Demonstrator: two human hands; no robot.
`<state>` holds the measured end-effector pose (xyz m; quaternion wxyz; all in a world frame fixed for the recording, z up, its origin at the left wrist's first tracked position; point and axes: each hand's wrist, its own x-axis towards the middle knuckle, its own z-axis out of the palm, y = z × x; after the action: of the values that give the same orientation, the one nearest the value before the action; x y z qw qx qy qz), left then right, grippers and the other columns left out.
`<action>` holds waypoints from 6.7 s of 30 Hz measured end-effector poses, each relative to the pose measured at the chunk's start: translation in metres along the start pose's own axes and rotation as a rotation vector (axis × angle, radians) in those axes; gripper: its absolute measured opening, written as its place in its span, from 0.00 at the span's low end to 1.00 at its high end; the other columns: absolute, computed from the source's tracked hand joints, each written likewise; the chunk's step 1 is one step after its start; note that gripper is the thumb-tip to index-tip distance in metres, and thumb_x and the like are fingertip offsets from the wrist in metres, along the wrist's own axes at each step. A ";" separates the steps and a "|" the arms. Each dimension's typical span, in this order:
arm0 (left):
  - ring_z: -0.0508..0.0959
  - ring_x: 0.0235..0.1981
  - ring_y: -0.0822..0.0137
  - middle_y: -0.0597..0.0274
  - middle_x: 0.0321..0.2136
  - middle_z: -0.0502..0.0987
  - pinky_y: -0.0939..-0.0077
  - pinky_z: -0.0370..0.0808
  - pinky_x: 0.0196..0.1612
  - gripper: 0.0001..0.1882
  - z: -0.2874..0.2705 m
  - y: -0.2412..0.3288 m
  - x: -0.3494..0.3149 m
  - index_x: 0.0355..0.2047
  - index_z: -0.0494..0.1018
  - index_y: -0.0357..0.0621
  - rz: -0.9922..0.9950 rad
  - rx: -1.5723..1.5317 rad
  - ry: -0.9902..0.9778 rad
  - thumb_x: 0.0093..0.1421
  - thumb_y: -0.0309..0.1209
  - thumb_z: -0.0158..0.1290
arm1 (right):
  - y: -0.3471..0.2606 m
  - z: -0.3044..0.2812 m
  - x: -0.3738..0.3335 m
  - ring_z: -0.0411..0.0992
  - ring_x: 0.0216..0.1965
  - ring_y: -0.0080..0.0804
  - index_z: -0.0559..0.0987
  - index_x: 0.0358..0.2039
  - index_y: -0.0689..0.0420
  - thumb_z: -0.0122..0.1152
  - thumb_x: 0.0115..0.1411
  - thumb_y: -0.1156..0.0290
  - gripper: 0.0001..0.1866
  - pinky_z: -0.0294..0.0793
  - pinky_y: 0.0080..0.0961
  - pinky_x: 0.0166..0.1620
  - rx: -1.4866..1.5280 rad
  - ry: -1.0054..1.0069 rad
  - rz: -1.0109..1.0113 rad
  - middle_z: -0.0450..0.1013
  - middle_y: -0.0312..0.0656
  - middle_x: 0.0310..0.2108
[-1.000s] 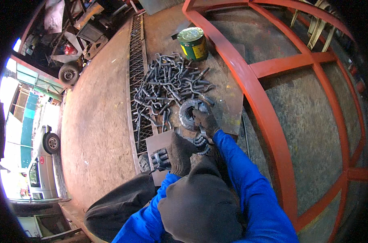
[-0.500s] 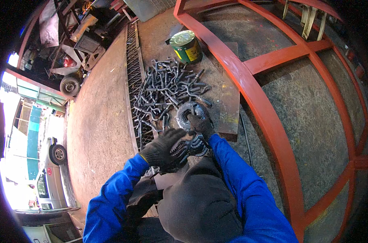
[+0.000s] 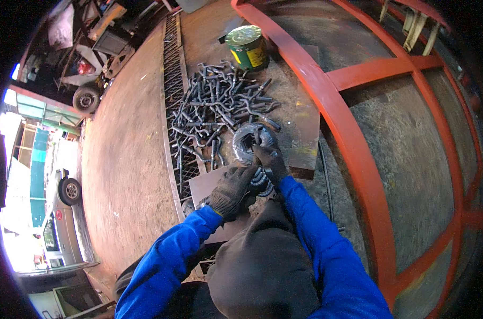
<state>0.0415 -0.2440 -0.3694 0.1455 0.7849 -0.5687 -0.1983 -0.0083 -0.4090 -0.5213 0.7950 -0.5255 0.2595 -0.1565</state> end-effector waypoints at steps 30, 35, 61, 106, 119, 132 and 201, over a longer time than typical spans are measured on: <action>0.72 0.50 0.47 0.46 0.47 0.72 0.55 0.72 0.50 0.20 0.043 -0.017 0.029 0.47 0.71 0.44 -0.431 0.104 0.242 0.52 0.31 0.55 | -0.107 0.041 -0.154 0.74 0.43 0.51 0.77 0.45 0.57 0.53 0.62 0.60 0.17 0.71 0.38 0.44 -1.234 -0.338 -0.116 0.76 0.53 0.40; 0.72 0.50 0.48 0.46 0.47 0.72 0.54 0.72 0.50 0.16 0.031 0.010 0.032 0.46 0.72 0.44 -0.476 0.125 0.228 0.56 0.30 0.50 | -0.105 0.029 -0.174 0.73 0.44 0.52 0.77 0.46 0.57 0.51 0.63 0.59 0.18 0.71 0.38 0.44 -1.167 -0.194 -0.032 0.76 0.53 0.40; 0.70 0.53 0.51 0.55 0.50 0.70 0.57 0.74 0.49 0.14 0.011 0.010 0.019 0.46 0.74 0.54 -0.527 0.213 0.209 0.59 0.32 0.50 | -0.062 0.022 -0.165 0.73 0.43 0.53 0.78 0.39 0.58 0.54 0.59 0.62 0.13 0.71 0.41 0.44 -0.863 -0.168 -0.182 0.75 0.53 0.38; 0.74 0.45 0.43 0.43 0.43 0.74 0.55 0.72 0.46 0.20 0.009 -0.003 -0.020 0.43 0.72 0.42 -0.174 -0.469 0.386 0.50 0.33 0.60 | -0.055 0.027 -0.180 0.71 0.43 0.59 0.73 0.47 0.64 0.49 0.57 0.64 0.21 0.68 0.48 0.50 -1.416 -0.381 -0.394 0.72 0.58 0.40; 0.73 0.46 0.48 0.52 0.41 0.77 0.56 0.70 0.50 0.12 0.024 -0.019 -0.018 0.33 0.78 0.45 0.129 -0.307 0.523 0.47 0.33 0.61 | -0.124 0.073 -0.159 0.74 0.41 0.54 0.76 0.45 0.52 0.46 0.63 0.58 0.17 0.73 0.45 0.46 -1.753 -0.609 -0.234 0.76 0.56 0.38; 0.74 0.45 0.45 0.47 0.44 0.75 0.56 0.72 0.50 0.23 0.038 -0.026 -0.012 0.44 0.75 0.43 -0.104 -0.401 0.376 0.46 0.35 0.62 | -0.193 0.108 -0.007 0.75 0.36 0.49 0.82 0.35 0.56 0.55 0.53 0.60 0.16 0.71 0.44 0.37 -1.885 -1.239 0.248 0.78 0.50 0.35; 0.70 0.54 0.47 0.52 0.52 0.73 0.58 0.67 0.57 0.28 0.013 -0.002 -0.013 0.52 0.74 0.48 -0.057 -0.266 0.363 0.47 0.32 0.62 | -0.008 -0.044 -0.060 0.73 0.37 0.47 0.75 0.49 0.44 0.58 0.55 0.67 0.19 0.74 0.43 0.33 -1.474 -0.073 -0.603 0.73 0.44 0.33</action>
<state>0.0335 -0.2311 -0.3798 0.3418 0.7975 -0.4796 -0.1311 -0.0823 -0.4139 -0.5132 0.1741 -0.9684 0.1165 -0.1355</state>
